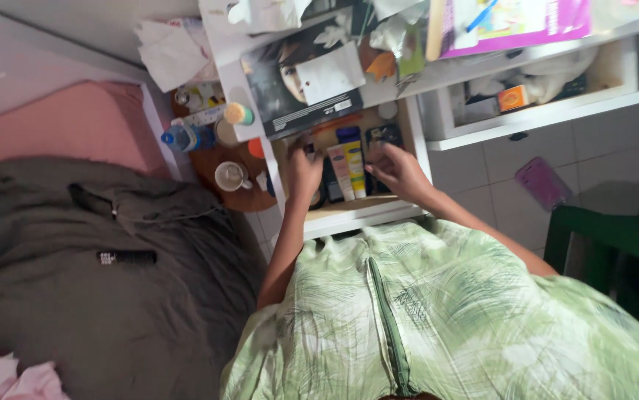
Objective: The person removes items from a bedroom drawer, sorts them, and places them back in an organized way. They handle a makeup palette, a paper, and a set of keys, arranging each item within the drawer.
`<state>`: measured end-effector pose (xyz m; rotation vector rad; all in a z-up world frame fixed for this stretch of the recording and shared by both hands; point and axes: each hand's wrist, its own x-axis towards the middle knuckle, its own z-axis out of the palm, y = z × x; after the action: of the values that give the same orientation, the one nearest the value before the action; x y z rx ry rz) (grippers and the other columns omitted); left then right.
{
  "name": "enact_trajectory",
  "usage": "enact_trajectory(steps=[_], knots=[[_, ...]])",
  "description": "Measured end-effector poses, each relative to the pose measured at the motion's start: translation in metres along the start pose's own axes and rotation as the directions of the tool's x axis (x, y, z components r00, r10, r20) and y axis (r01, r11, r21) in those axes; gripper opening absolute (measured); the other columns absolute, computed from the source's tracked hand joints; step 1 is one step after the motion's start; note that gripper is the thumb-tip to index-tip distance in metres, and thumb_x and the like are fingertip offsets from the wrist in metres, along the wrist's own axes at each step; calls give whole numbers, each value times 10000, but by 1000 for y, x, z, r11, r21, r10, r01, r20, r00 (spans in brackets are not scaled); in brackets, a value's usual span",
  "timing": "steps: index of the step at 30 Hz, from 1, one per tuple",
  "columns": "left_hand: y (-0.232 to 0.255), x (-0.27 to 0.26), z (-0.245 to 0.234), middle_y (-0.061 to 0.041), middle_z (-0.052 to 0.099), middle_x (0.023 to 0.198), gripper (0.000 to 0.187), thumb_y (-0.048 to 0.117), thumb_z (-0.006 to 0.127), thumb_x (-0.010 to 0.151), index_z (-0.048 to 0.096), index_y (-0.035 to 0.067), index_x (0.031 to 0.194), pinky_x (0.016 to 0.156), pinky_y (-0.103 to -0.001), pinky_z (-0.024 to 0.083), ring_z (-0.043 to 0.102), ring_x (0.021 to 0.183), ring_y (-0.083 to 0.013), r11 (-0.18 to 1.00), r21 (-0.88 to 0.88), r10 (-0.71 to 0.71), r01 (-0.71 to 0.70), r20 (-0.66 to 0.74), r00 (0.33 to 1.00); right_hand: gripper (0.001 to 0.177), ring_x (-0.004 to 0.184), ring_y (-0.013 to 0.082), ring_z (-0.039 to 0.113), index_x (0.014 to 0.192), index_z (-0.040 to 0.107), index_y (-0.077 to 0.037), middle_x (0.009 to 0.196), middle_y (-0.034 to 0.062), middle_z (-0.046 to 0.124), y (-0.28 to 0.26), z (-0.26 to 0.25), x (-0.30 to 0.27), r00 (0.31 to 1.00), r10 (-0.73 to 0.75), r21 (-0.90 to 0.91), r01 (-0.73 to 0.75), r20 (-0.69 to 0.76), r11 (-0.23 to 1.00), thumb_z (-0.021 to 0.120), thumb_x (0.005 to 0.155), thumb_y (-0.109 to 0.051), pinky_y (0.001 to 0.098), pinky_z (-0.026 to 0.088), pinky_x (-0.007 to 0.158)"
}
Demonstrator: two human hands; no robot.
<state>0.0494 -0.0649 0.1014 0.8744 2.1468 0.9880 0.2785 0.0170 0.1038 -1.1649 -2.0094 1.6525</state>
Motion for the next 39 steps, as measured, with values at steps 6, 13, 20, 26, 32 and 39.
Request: enact_trajectory(steps=[6,13,20,26,32,39], knots=[[-9,-55,20,-105,744,1214,476,406,718,925,631,196,1343,996,-463,561,711,1107,-321,990,11,-137,138,198,971,180,921,241,758,1134,725,-46,1048,113,743,-26,-50,-47,990,-19,64,28,-137,998,754,958,-66,334,612,820],[-8,-78,94,-108,761,1153,401,234,789,916,678,115,1283,889,-326,588,743,1020,-225,932,-339,-24,127,292,956,208,942,213,736,1142,723,5,1021,138,746,-49,-96,-52,969,-133,74,151,-210,986,680,947,62,346,587,867],[39,-68,93,-107,762,1162,366,242,764,942,686,124,1279,857,-302,603,749,1021,-208,940,-331,7,80,253,968,202,929,201,740,1117,715,21,994,134,745,-71,-131,-61,940,-210,81,239,-269,968,681,931,94,337,589,867],[70,-70,92,-143,759,1152,339,199,731,973,685,79,1287,847,-315,612,748,1018,-227,927,-375,41,21,155,987,193,907,171,735,1100,719,25,958,117,750,-77,-164,-68,906,-245,111,298,-345,948,679,930,107,316,589,878],[81,-57,95,-140,759,1139,318,198,712,991,679,58,1274,862,-305,609,734,1018,-196,892,-452,39,-2,74,996,179,903,184,741,1113,704,39,960,129,742,-58,-193,-61,873,-272,138,352,-405,926,673,951,109,327,601,874],[182,-32,64,-207,735,1074,361,342,676,1037,645,58,1258,738,-319,623,731,913,-247,925,-366,80,-103,-78,994,144,911,220,750,1102,701,48,970,155,738,-53,-207,-49,856,-302,138,390,-420,911,686,969,98,359,610,866]])
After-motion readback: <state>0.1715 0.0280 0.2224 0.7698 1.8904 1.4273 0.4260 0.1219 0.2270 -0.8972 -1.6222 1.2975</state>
